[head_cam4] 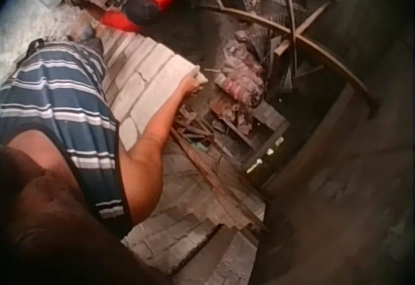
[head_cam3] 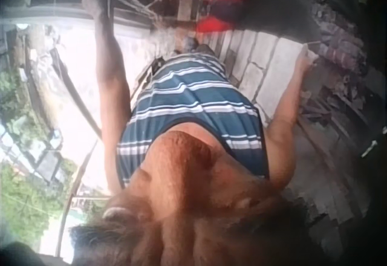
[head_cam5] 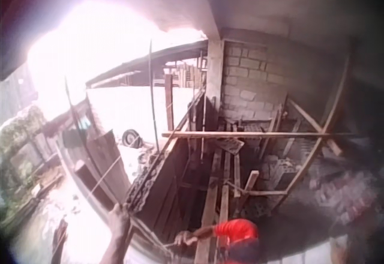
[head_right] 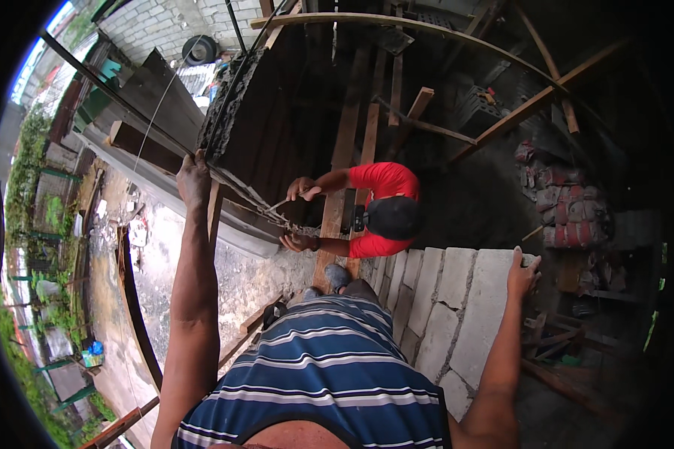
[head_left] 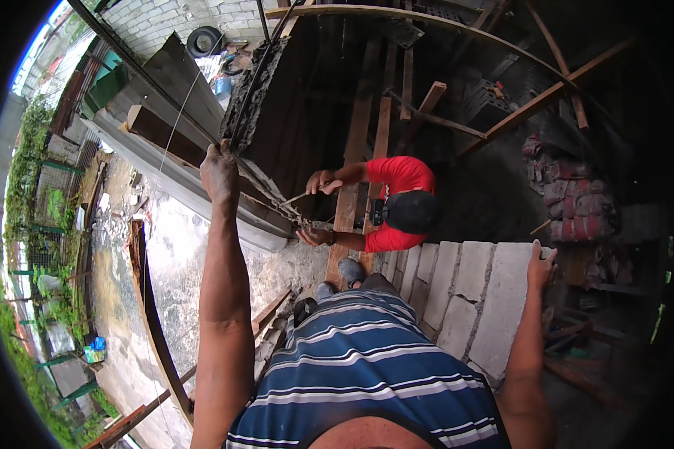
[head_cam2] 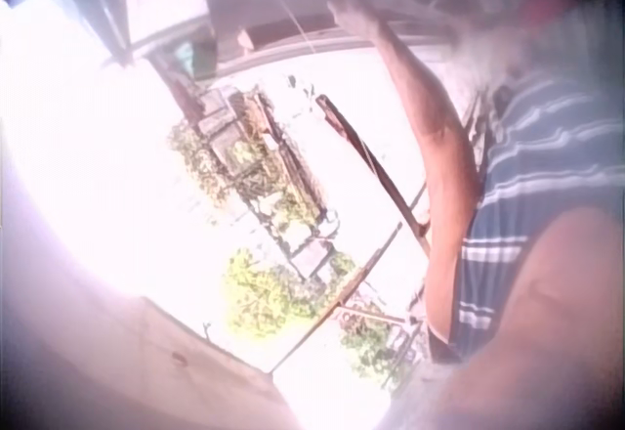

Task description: Tying reinforcement bars with wire on a construction site.

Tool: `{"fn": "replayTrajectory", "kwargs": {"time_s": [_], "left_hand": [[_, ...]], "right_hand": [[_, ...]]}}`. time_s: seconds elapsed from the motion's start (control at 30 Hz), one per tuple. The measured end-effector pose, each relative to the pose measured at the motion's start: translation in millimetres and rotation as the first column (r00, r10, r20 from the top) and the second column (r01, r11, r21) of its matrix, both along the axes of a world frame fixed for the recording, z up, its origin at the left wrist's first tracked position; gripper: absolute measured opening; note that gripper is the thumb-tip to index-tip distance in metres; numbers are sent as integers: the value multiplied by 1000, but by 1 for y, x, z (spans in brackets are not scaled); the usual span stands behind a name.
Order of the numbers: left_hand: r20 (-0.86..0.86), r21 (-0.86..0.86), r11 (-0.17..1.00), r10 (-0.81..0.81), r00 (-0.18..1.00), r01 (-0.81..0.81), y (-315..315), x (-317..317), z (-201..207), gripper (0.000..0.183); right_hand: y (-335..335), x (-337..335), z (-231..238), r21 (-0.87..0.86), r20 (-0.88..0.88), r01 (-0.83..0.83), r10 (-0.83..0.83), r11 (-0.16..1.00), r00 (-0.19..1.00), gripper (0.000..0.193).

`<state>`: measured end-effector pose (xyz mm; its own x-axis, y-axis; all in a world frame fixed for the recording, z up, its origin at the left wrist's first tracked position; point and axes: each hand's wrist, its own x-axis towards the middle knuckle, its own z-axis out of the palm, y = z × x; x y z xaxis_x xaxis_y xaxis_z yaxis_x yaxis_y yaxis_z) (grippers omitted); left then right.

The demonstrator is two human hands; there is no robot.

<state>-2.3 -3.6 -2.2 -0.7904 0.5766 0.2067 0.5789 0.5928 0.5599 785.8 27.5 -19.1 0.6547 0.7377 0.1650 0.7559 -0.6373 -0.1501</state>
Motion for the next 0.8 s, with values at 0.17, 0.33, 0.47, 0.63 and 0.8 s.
{"fn": "replayTrajectory", "kwargs": {"time_s": [0.17, 0.33, 0.47, 0.63, 0.8], "left_hand": [[8, -10, 1000, 11, 1000, -11, 1, 4, 5, 47], [0, -22, 1000, 18, 1000, -18, 2, 5, 7, 47], [-10, -51, 999, 14, 1000, -15, 0, 9, 14, 47], [-19, -97, 995, 18, 1000, -20, -2, 15, 20, 42], [50, 44, 998, 37, 998, -40, -1, 11, 15, 41]], "right_hand": [[-1, -3, 1, -13, 13, 12, -12, 1000, 1000, 101], [-2, -1, -1, -2, 10, -10, 10, 1000, 1000, 101], [-2, -4, 3, -29, 16, 4, -3, 1000, 1000, 101], [-2, -10, 8, -32, -3, 8, -8, 999, 1000, 101], [0, 7, -8, 23, -13, -12, 13, 1000, 1000, 101]]}}
